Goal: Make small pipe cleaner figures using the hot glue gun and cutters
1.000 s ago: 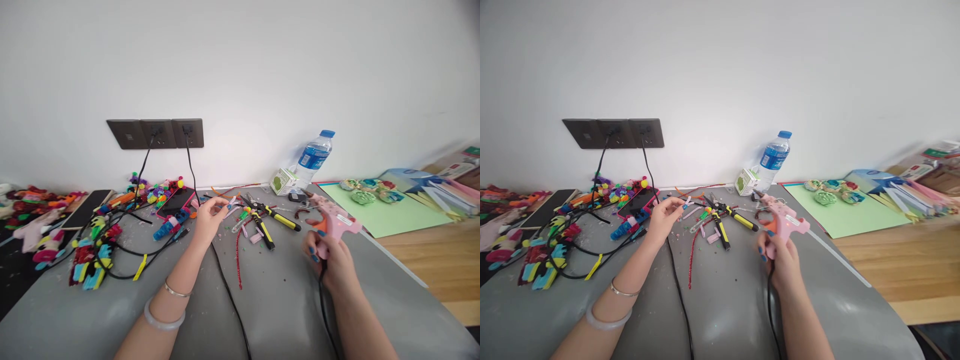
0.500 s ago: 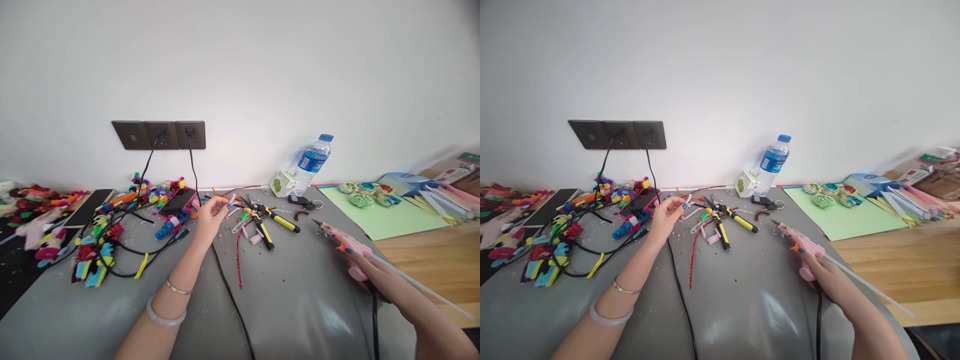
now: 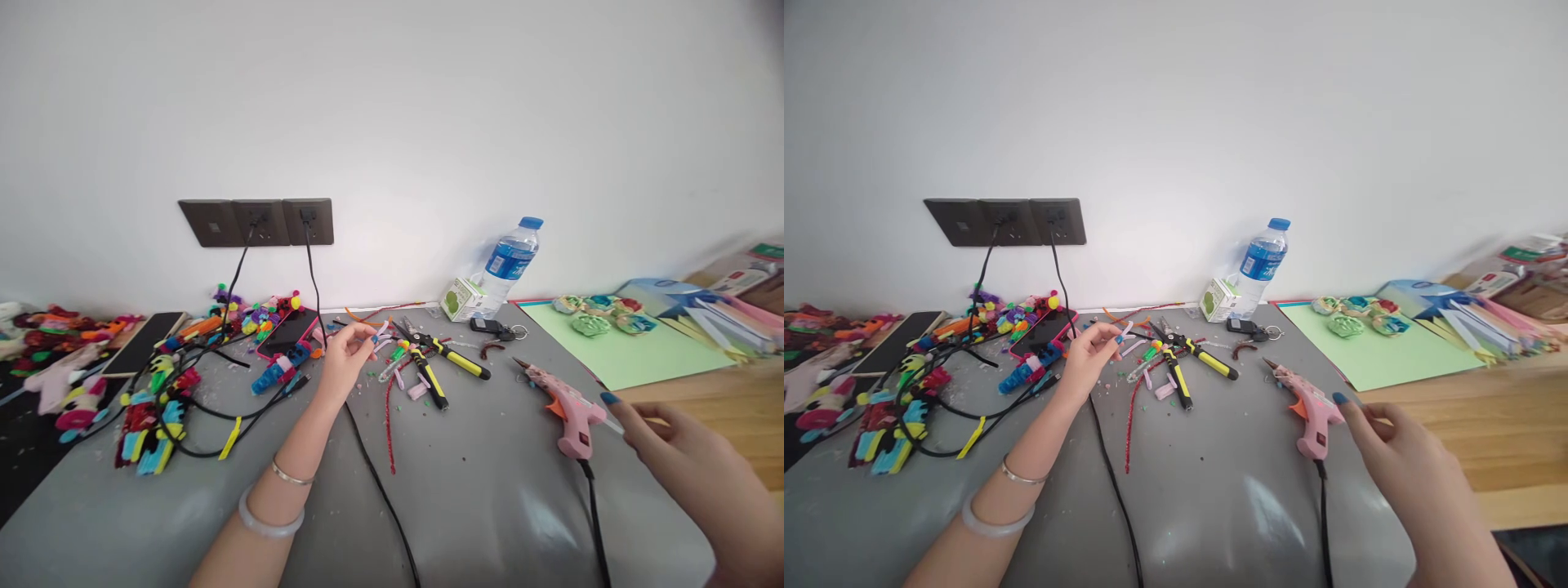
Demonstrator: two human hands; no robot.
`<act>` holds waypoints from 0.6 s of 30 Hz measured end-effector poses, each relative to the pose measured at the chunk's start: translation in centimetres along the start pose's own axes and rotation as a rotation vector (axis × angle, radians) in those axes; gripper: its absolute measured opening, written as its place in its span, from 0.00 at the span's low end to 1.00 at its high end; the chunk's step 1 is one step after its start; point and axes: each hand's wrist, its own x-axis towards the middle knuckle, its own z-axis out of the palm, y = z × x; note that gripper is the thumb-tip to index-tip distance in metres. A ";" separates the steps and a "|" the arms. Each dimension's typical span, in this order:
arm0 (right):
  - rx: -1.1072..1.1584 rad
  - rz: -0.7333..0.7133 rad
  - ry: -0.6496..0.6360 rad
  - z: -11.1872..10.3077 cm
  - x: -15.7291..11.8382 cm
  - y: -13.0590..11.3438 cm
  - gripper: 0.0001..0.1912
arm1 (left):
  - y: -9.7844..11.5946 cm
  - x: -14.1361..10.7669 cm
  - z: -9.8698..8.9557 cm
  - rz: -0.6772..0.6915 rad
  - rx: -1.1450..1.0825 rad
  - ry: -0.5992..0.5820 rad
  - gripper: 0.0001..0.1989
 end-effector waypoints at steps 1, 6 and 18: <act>0.078 -0.037 -0.017 0.1 -0.6 -1.2 0.17 | 0.0 0.0 0.0 -0.007 -0.009 -0.002 0.09; 0.235 -0.423 -0.099 4.6 -3.5 -7.9 0.19 | -0.2 0.1 -0.1 -0.044 -0.081 0.007 0.11; -0.291 -0.591 -0.117 11.5 -4.1 -13.2 0.33 | -0.1 0.1 0.1 -0.098 -0.060 -0.029 0.12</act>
